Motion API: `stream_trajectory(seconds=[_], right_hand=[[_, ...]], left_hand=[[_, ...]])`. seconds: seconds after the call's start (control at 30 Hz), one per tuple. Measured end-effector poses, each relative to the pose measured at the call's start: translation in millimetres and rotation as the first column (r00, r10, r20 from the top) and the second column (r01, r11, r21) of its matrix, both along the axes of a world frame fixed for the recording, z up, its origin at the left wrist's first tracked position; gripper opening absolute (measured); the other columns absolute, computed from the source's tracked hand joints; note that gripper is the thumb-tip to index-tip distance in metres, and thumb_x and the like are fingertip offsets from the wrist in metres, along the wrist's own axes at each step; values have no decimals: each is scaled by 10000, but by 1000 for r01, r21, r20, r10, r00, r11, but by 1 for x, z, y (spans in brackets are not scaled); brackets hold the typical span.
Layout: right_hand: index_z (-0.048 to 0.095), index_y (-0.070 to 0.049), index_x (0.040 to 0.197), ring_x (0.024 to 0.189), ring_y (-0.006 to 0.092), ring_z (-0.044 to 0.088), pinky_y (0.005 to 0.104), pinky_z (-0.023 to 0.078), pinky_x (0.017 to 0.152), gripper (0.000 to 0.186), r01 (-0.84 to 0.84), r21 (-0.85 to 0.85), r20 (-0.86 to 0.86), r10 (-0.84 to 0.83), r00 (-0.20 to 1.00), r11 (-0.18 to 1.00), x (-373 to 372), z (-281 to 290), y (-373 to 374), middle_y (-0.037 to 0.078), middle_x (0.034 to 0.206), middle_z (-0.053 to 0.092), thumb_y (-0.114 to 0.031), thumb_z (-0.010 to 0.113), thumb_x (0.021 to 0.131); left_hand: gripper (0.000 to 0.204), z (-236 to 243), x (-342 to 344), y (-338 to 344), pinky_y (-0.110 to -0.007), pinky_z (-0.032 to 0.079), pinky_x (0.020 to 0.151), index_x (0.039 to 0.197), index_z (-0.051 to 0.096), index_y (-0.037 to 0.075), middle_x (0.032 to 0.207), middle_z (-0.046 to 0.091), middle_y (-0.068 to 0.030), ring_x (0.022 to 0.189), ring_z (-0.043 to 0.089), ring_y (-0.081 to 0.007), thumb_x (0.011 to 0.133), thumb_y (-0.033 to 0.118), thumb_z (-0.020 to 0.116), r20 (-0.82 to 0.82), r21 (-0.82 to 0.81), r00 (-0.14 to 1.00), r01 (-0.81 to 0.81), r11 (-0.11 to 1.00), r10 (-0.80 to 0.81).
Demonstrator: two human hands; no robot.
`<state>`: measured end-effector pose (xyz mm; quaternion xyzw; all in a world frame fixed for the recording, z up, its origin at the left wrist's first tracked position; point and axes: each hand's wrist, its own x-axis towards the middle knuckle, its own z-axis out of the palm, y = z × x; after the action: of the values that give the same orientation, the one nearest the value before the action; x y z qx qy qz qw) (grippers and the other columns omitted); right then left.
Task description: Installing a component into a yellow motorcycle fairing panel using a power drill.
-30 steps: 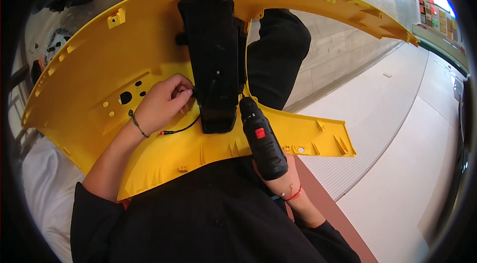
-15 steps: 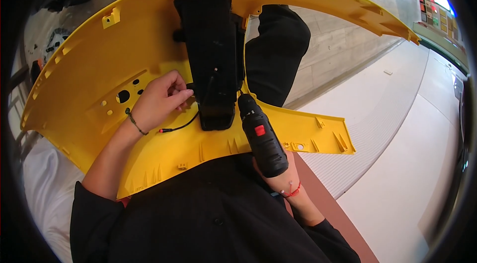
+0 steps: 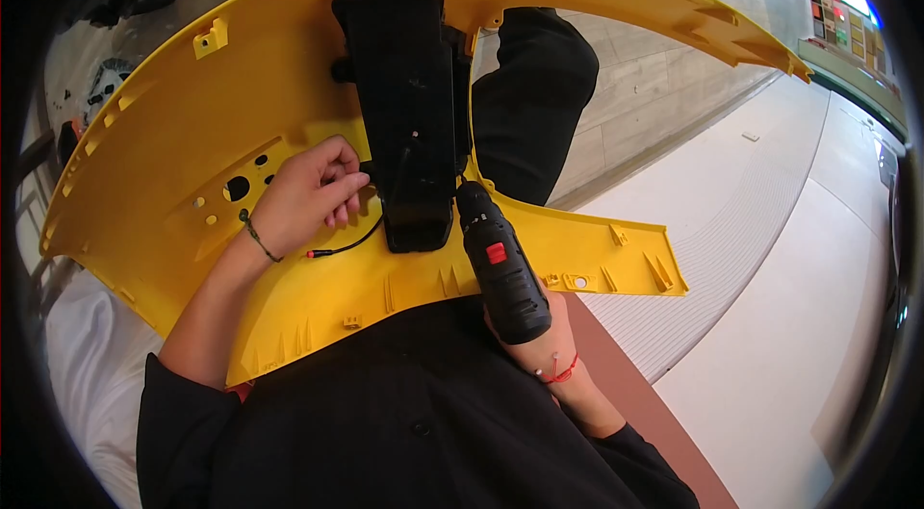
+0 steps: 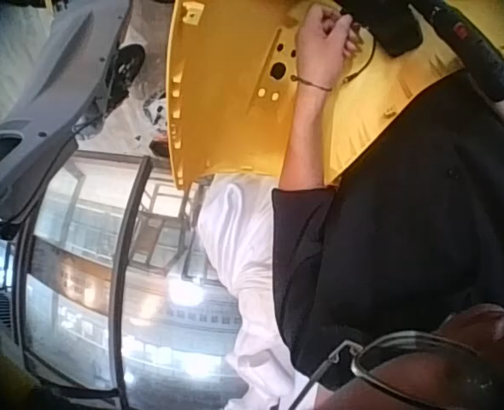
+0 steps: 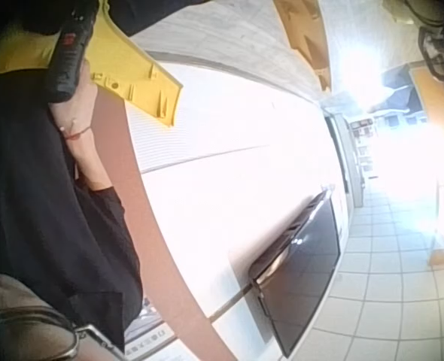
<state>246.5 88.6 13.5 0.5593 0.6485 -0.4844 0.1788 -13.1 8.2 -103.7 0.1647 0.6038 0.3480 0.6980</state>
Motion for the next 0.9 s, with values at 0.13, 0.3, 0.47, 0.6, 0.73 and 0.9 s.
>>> stream_trajectory(seconds=[0.13,0.3,0.47,0.6,0.73,0.9], right_hand=[[558,-35,1073,834,365,640,379,497,752,344,-26,20,1,26,1000,999,-2,1,2,215,887,648,-172,661,774],[552,-38,1067,854,383,628,394,493,758,338,-20,14,28,20,999,1000,2,-4,-2,219,893,644,-189,652,781],[543,-38,1064,857,386,625,408,490,768,360,-67,24,44,66,997,997,-1,2,5,226,897,643,-225,654,777],[534,-22,1069,844,384,628,414,491,751,406,-222,-5,156,220,963,975,-11,9,19,233,891,641,-256,660,762],[534,-14,1077,829,373,632,409,494,738,422,-322,4,210,314,926,947,-19,11,22,231,873,640,-247,661,749],[539,-15,1112,777,367,632,407,497,713,454,-353,43,124,345,930,935,-7,10,23,220,850,638,-247,662,741]], left_hand=[[92,-5,2,-4,-193,438,522,902,476,8,719,612,-59,586,564,-82,908,86,523,47,49,997,-56,997,54],[85,-7,3,-3,-199,466,551,940,467,-9,776,639,-102,624,601,-108,910,61,506,60,19,987,-148,989,147],[92,-2,-1,-2,-193,458,534,955,465,-7,757,631,-92,607,592,-96,916,72,492,67,41,996,-66,997,63],[100,-3,-2,-2,-186,448,526,960,475,-3,709,601,-57,589,574,-79,924,90,475,50,5,998,29,1000,-29],[114,0,0,-3,-187,448,530,963,487,-3,686,579,-39,591,571,-77,925,103,477,-9,38,999,-31,999,32],[133,-5,-1,-4,-193,454,553,949,502,-1,698,571,-35,608,567,-80,925,129,483,32,44,999,-33,998,32]])
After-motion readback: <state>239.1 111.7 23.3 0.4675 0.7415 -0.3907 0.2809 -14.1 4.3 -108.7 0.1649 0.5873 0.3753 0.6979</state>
